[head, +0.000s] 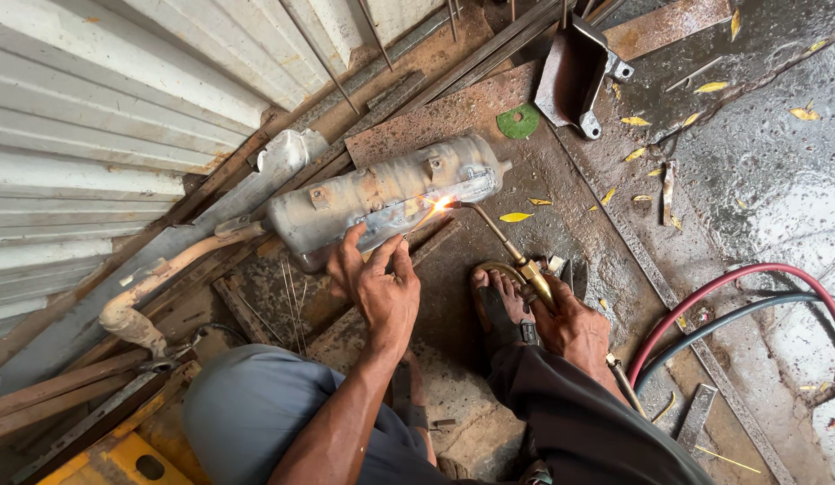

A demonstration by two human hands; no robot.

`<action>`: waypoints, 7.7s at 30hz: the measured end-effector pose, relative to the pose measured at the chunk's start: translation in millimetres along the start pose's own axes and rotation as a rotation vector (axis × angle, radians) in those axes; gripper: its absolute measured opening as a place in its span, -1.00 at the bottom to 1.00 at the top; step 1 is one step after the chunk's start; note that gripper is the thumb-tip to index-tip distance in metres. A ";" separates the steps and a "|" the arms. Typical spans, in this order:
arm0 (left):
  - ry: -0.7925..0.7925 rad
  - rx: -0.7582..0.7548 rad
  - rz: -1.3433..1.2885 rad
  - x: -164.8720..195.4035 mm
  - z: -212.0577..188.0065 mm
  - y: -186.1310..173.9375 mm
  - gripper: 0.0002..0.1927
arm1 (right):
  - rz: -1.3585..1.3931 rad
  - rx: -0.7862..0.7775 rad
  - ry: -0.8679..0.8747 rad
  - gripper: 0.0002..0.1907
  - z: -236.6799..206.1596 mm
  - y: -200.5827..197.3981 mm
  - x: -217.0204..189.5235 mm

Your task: The person sits on the workshop floor and brazes a rusty cylindrical metal tank using an oxy-fuel torch held in one hand and a filler rod in the other. They run weld beads along the tank seam, reposition the rod and torch repeatedly, briefly pause and look away, then resume welding along the seam.

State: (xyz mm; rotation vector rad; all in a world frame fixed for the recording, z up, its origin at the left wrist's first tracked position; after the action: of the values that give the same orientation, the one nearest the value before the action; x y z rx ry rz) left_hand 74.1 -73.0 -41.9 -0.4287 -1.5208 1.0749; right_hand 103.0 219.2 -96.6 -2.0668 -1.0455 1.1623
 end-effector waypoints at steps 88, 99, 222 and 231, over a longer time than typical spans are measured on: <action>0.046 -0.037 0.047 1.1 2.4 3.8 -0.90 | 0.010 -0.001 -0.032 -0.46 7.0 6.0 3.1; 0.040 -0.032 0.042 1.2 3.8 3.3 -0.89 | 0.008 0.009 -0.066 -0.48 8.4 7.0 4.0; 0.059 -0.014 -0.017 6.1 13.5 6.0 -0.87 | 0.064 -0.119 -0.009 -0.50 10.4 12.3 0.7; 0.066 -0.019 -0.021 6.0 13.6 6.3 -0.87 | 0.033 -0.093 -0.079 -0.50 11.0 12.8 0.3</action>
State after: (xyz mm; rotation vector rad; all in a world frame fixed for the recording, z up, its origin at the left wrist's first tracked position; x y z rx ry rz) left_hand 58.2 -70.4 -42.4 -0.4557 -1.4752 1.0212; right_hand 98.1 213.3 -111.6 -2.1324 -1.1257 1.2424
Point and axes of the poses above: each hand's wrist, its own z-axis towards the middle knuckle, its own y-axis out of the palm, x = y × z, the point moved 6 cm from there along z, towards the middle knuckle, and after that the axes turned 9 degrees about -x, right-handed, at the moved point
